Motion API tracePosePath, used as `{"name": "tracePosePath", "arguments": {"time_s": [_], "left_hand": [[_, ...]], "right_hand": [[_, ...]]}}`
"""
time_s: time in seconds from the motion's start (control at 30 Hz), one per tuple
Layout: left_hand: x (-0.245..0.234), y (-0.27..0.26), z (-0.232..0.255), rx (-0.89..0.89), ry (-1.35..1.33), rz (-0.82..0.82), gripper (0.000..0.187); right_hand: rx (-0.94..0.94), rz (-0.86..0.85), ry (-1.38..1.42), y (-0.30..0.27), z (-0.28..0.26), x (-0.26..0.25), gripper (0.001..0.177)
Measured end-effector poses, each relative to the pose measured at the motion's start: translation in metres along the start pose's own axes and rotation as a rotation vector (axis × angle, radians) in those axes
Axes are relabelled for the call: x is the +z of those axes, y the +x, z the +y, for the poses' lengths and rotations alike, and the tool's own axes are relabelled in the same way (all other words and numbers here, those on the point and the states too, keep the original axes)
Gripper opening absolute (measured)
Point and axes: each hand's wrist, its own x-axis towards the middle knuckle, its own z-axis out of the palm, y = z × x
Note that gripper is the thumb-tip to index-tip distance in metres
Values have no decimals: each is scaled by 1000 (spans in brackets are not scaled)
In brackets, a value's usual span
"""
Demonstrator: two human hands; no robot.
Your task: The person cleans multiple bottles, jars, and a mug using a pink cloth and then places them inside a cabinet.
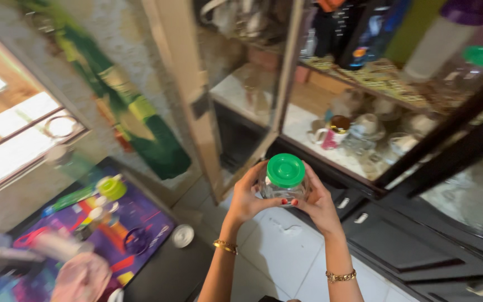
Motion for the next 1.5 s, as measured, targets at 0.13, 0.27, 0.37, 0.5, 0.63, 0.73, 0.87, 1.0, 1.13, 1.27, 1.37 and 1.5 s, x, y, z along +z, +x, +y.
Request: {"name": "tracePosePath", "arguments": {"time_s": [0.13, 0.27, 0.37, 0.5, 0.63, 0.73, 0.87, 1.0, 1.13, 1.27, 1.37, 1.5], "left_hand": [[56, 16, -8, -52, -110, -33, 95], [105, 33, -18, -75, -62, -64, 94], [136, 48, -26, -63, -100, -124, 93], [170, 68, -37, -32, -139, -191, 91], [196, 88, -47, -14, -226, -241, 92], [209, 106, -51, -27, -196, -315, 91], [225, 137, -54, -19, -198, -364, 93], [229, 154, -58, -11, -175, -414, 94], [230, 167, -62, -49, -220, -470, 95], [229, 179, -62, -36, -215, -496, 93], [228, 186, -64, -53, -197, -524, 92], [236, 198, -72, -83, -214, -546, 91]], "right_hand": [[-17, 51, -11, -12, -8, -57, 100], [-35, 116, -58, -31, -21, -102, 98], [3, 218, -102, -40, -35, -126, 99], [-6, 290, -170, -47, -52, -150, 96], [-16, 364, -223, -48, -60, -173, 88], [-68, 434, -237, -46, -61, -191, 80], [-7, 699, -143, -45, -54, -217, 67], [-275, 1090, -642, -11, -38, -250, 66], [-399, 1401, -1324, 29, -37, -282, 97], [-401, 1447, -1445, 46, -26, -302, 105], [-365, 1459, -1435, 44, -20, -304, 102], [-401, 1445, -1403, 17, -15, -282, 101]]}}
